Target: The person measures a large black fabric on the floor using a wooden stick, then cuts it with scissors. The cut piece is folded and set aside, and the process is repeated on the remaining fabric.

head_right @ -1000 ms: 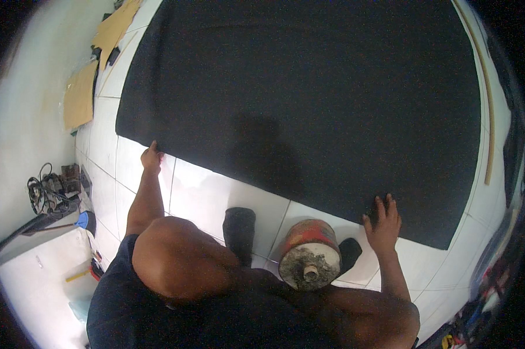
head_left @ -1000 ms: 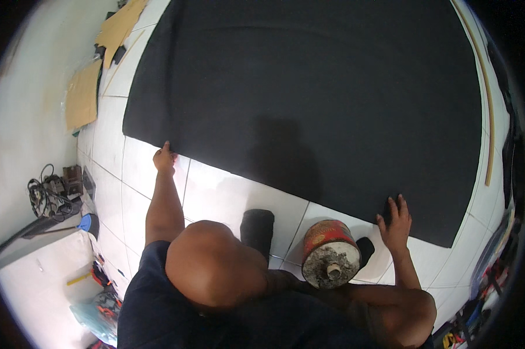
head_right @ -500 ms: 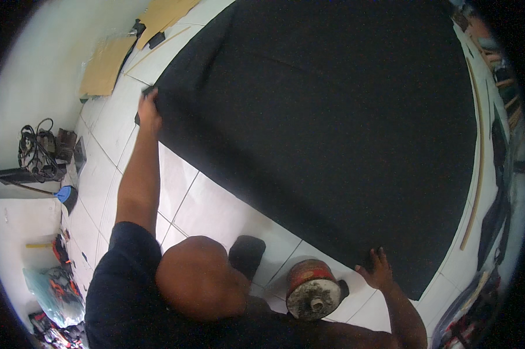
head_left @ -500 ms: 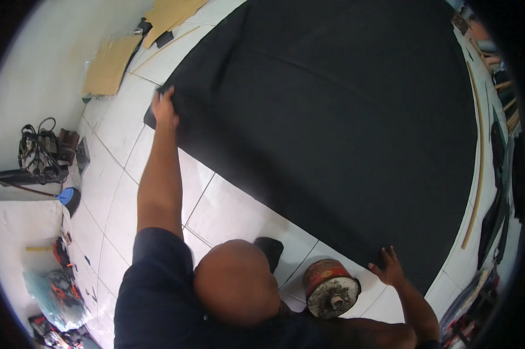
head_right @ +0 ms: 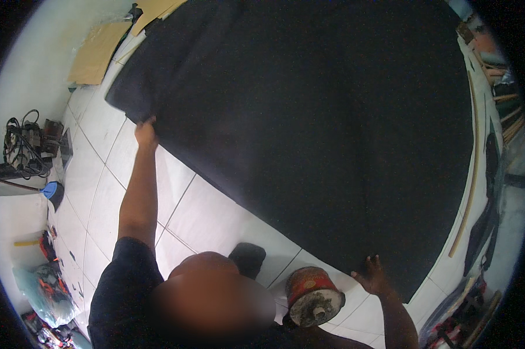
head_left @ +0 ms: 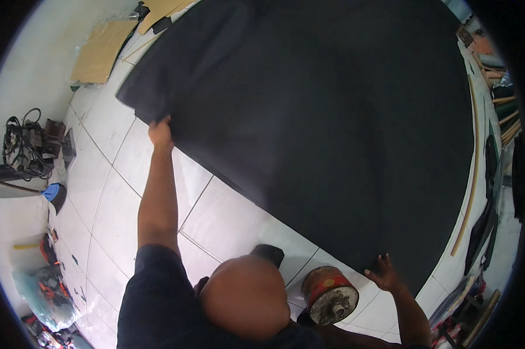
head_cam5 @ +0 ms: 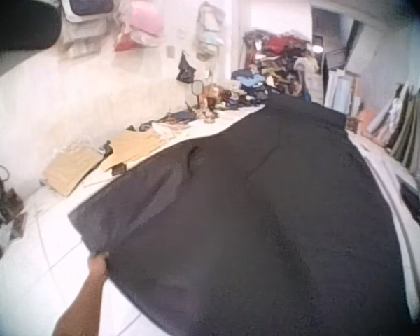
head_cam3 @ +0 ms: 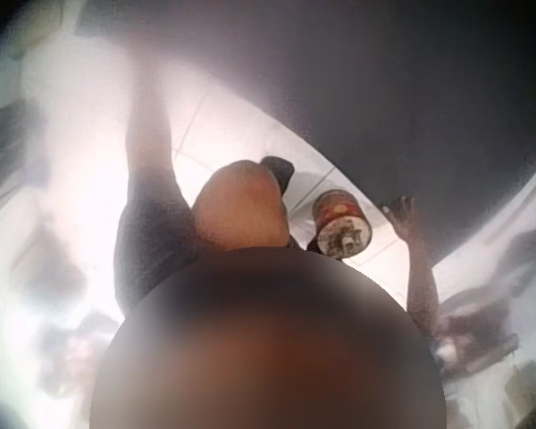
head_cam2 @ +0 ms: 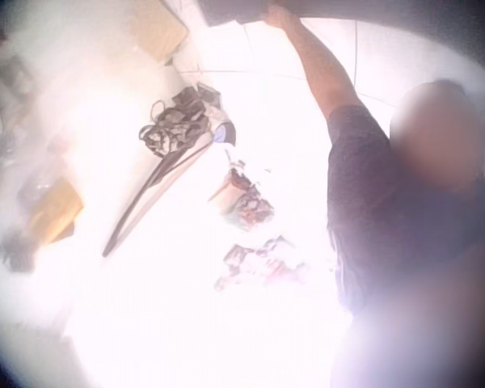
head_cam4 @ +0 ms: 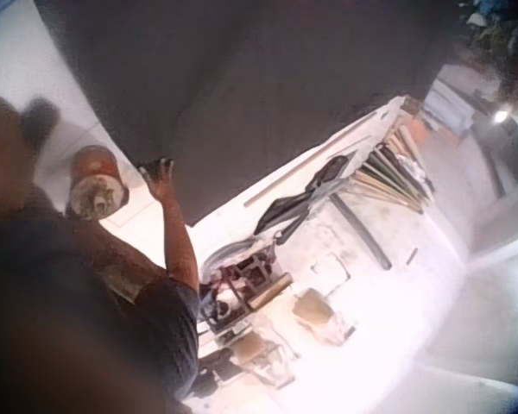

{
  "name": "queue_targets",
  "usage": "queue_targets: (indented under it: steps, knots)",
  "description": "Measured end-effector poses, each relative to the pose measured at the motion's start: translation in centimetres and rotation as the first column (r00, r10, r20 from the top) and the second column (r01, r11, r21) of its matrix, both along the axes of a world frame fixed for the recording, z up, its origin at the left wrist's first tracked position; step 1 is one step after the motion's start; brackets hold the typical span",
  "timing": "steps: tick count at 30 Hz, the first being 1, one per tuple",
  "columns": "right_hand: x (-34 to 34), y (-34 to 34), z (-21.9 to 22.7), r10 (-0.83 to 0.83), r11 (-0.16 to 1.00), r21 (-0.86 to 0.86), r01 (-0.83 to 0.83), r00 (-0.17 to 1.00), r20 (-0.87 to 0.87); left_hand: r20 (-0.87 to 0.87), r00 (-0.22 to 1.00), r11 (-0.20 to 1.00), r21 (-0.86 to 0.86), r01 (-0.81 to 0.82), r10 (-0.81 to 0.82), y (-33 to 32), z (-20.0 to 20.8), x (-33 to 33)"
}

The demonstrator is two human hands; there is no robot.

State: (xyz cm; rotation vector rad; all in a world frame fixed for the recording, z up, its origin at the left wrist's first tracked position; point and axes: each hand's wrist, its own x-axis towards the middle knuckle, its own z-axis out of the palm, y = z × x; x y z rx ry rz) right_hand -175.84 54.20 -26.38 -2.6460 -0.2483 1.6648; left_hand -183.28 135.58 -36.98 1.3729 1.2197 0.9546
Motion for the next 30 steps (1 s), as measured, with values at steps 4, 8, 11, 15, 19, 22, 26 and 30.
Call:
queue_targets:
  steps: [4,8,11,15,19,22,26,30]
  knots:
    - [-0.3,-1.3,1.0,-0.046,0.999,-0.016,0.046,0.999,0.028,-0.204,0.979,0.965,-0.262,-0.025,-0.029,1.7,-5.7,0.4]
    - [0.4,-0.3,-0.9,0.027,0.999,0.041,-0.026,0.999,-0.021,-0.354,0.933,0.989,-0.099,-0.112,0.071,5.2,-6.2,-2.1]
    - [-0.3,-0.1,1.9,-0.081,0.996,-0.021,0.081,0.997,0.0,-0.471,0.879,0.961,-0.203,-0.19,0.074,0.9,-3.6,1.6]
    - [-0.1,-0.4,0.6,-0.057,0.998,0.024,0.057,0.998,0.006,-0.612,0.786,0.98,-0.088,-0.179,0.088,2.0,-3.4,0.1]
    - [-0.3,-1.7,-0.8,-0.003,0.995,0.095,0.0,1.0,0.031,-0.695,0.695,0.982,0.093,-0.167,0.184,3.5,-4.7,-0.8]
    - [-0.4,-0.8,0.3,-0.015,1.0,0.0,0.015,1.0,-0.012,-0.787,0.597,0.979,0.206,0.011,0.159,1.8,-4.8,-0.2]
    - [0.4,0.1,1.4,-0.017,0.998,-0.058,0.012,0.996,-0.09,-0.725,0.663,0.979,0.194,-0.063,0.187,1.0,-4.6,0.1]
    - [-0.5,-1.9,-1.2,-0.041,0.999,-0.006,0.041,0.999,-0.036,-0.775,0.592,0.972,0.222,-0.07,0.22,3.4,-6.5,-0.9]
